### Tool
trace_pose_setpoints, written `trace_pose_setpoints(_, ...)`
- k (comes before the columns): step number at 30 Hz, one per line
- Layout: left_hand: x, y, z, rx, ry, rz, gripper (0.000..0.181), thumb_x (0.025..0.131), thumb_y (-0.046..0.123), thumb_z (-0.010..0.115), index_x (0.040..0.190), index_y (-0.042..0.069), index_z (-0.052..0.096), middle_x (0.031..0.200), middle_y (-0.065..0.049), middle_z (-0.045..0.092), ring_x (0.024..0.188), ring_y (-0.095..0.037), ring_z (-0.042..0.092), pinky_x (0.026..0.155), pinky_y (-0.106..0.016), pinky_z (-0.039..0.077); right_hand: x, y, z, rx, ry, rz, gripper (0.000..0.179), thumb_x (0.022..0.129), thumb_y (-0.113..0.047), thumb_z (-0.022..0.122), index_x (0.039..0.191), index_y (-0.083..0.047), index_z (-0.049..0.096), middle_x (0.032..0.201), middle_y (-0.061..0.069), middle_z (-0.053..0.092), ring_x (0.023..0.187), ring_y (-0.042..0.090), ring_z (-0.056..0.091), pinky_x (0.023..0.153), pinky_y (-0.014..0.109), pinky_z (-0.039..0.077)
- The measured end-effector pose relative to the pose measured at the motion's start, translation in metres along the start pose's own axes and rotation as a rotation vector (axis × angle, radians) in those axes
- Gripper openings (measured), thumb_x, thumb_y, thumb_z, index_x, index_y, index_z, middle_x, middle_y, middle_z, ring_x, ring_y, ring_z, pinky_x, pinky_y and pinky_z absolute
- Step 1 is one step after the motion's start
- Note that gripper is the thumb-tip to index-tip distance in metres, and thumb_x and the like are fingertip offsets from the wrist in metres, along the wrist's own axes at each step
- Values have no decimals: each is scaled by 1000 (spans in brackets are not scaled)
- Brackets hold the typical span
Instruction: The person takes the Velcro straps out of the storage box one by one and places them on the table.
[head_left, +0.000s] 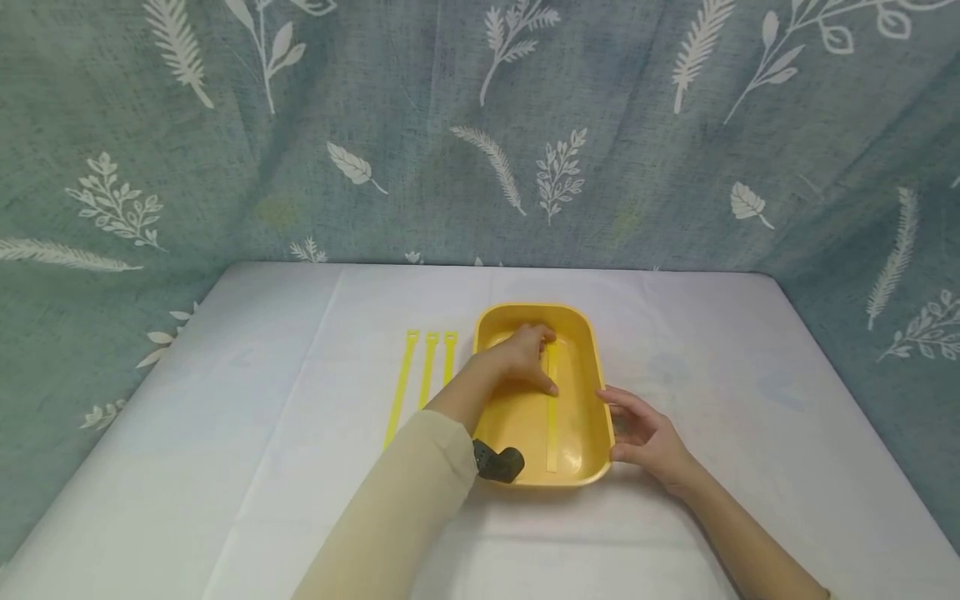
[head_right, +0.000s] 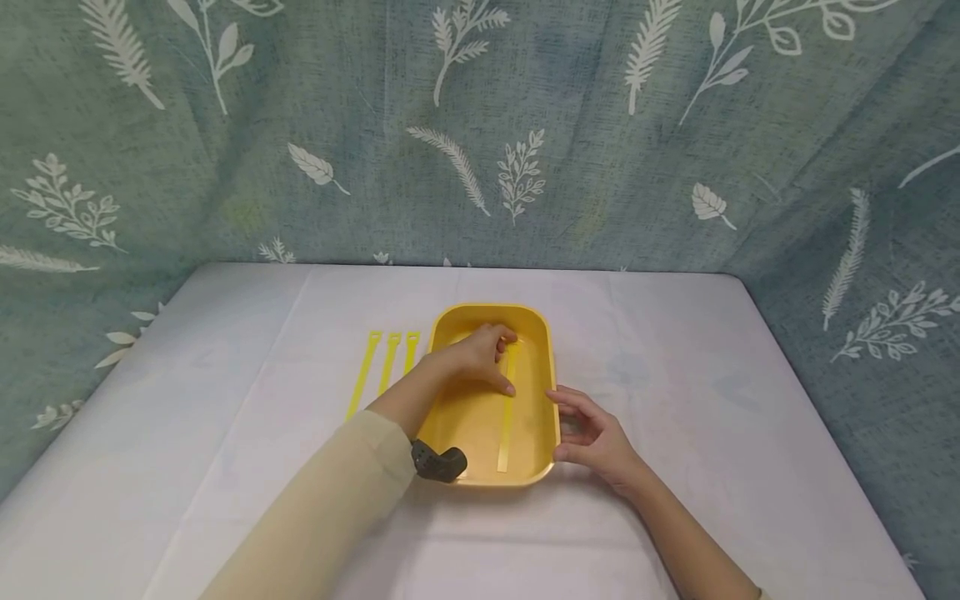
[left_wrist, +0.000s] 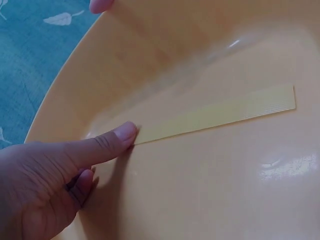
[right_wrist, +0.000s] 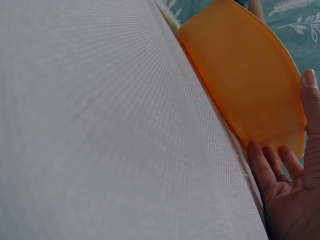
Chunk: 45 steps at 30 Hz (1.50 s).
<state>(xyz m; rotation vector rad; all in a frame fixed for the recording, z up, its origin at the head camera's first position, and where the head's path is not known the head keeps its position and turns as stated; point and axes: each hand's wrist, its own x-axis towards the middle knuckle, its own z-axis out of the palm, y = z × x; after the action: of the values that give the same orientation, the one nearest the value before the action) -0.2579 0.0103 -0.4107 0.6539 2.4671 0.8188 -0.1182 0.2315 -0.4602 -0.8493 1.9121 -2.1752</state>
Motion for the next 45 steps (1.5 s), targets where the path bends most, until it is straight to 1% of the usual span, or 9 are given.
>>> trace_pose_setpoints(8, -1, 1, 0, -56, 6, 21, 69, 66, 16, 87, 124, 6, 50, 116, -12, 48, 106, -23, 51, 89, -28, 45, 1, -2, 0, -5, -4, -13, 62, 84, -6, 70, 139, 0, 42, 145, -4, 40, 119, 13, 53, 85, 30, 53)
trace_pose_setpoints(18, 0, 3, -3, -96, 19, 77, 53, 77, 5, 77, 124, 6, 53, 91, -4, 55, 78, -14, 48, 70, -21, 40, 3, -3, 1, -14, -3, -14, 62, 84, -7, 70, 139, 1, 42, 144, -4, 41, 119, 12, 53, 87, 29, 52)
trace_pose_setpoints(23, 1, 2, -4, -251, 19, 126, 41, 84, -2, 64, 123, 1, 54, 88, -4, 54, 73, -11, 47, 67, -17, 39, 3, -3, 1, -23, 10, -9, 63, 83, -8, 71, 139, 2, 43, 143, -5, 42, 118, 11, 53, 87, 28, 52)
trace_pose_setpoints(28, 1, 3, -5, -433, -17, 161, 55, 86, -3, 62, 138, 4, 46, 91, -6, 58, 73, -13, 52, 66, -18, 45, 2, -3, 0, -28, 20, 4, 63, 83, -10, 71, 138, 0, 43, 142, -7, 43, 117, 10, 54, 88, 27, 52)
trace_pose_setpoints(31, 1, 3, -7, -488, -28, 195, 63, 88, -2, 61, 145, 6, 36, 100, -12, 61, 73, -14, 56, 69, -20, 50, 2, -2, 0, -32, 20, 3, 62, 84, -10, 71, 139, 0, 43, 142, -6, 43, 117, 10, 54, 87, 27, 52)
trace_pose_setpoints(34, 0, 3, -9, -502, -29, 227, 66, 90, 0, 60, 148, 5, 29, 109, -17, 64, 76, -15, 59, 73, -24, 53, 1, -2, 0, -32, 18, 2, 62, 84, -10, 70, 139, 0, 43, 143, -6, 43, 117, 10, 54, 87, 26, 52)
trace_pose_setpoints(40, 0, 1, -11, -506, -29, 301, 64, 93, 4, 58, 148, 2, 26, 120, -20, 62, 78, -15, 60, 78, -25, 54, 1, 0, 1, -34, 15, -3, 62, 85, -11, 70, 139, -1, 43, 143, -6, 43, 117, 11, 54, 88, 26, 51)
trace_pose_setpoints(41, -1, 1, -11, -511, -23, 320, 63, 93, 5, 57, 148, 2, 27, 121, -20, 62, 77, -14, 58, 78, -25, 53, 1, 0, 1, -32, 12, -7, 62, 85, -11, 70, 139, -1, 43, 143, -6, 43, 118, 11, 53, 88, 26, 51)
trace_pose_setpoints(45, -5, 2, -13, -585, 6, 369, 57, 93, 4, 56, 146, 5, 34, 122, -22, 60, 78, -12, 54, 86, -36, 51, 0, 0, 1, -26, 4, -12, 62, 84, -10, 70, 139, 0, 42, 144, -5, 42, 118, 12, 54, 88, 26, 51)
